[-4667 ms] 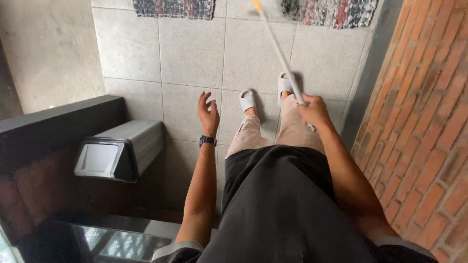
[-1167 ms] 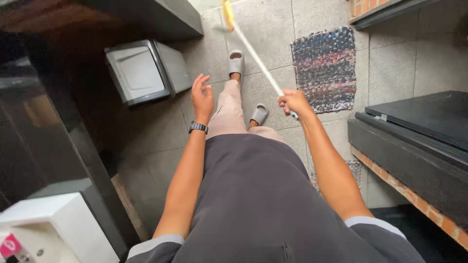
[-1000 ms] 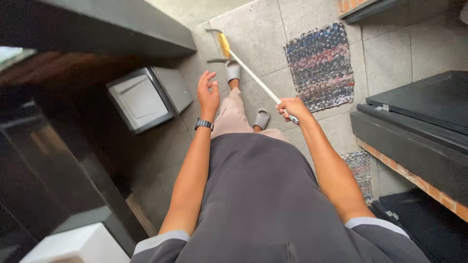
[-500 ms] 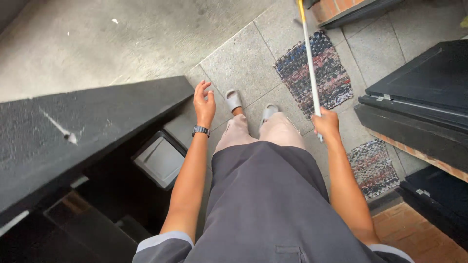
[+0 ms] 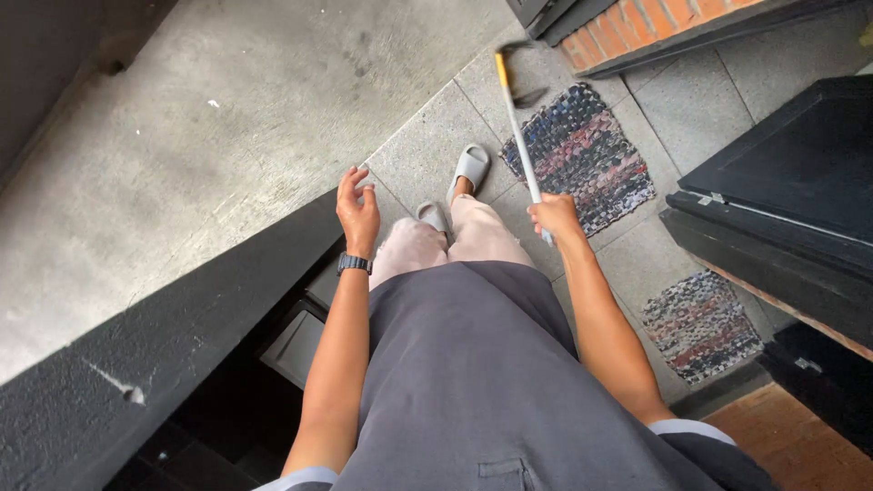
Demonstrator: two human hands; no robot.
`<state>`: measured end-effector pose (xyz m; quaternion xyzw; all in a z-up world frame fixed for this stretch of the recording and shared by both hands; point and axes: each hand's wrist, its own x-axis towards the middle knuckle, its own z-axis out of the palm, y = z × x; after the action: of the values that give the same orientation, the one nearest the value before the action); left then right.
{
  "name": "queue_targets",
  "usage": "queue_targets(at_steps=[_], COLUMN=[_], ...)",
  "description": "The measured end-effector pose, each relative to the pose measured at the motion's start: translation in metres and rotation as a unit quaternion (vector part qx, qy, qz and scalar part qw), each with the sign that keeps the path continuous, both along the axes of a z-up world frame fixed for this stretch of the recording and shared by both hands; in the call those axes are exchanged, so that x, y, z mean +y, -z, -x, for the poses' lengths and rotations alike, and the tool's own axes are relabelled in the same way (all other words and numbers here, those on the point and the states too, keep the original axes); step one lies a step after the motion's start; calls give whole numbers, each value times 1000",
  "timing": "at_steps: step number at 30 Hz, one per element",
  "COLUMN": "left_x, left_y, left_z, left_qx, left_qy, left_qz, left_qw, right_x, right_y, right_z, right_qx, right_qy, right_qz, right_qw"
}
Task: Cleaning a sink with a pink brush and cleaning liquid, wiping the surfaces with a tissue, and sweeping the floor area.
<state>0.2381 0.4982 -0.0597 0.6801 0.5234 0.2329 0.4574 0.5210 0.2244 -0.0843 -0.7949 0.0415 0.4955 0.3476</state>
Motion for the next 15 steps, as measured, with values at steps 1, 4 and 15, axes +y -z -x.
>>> queue_targets(at_steps=[1,4,15], left_x=[1,15,100], left_y=[-4,-30,-18], left_z=[-3,-24,-44], left_qx=[4,12,24], left_qy=[-6,-19,-17], left_qz=[11,50,63], left_qw=[1000,998,998], right_x=[-3,-11,119], right_y=[-13,-53,0], right_z=[-2,0,17], right_qx=[35,66,103], right_qy=[9,21,92], right_qz=[0,-6,-24], right_qw=[999,998,990])
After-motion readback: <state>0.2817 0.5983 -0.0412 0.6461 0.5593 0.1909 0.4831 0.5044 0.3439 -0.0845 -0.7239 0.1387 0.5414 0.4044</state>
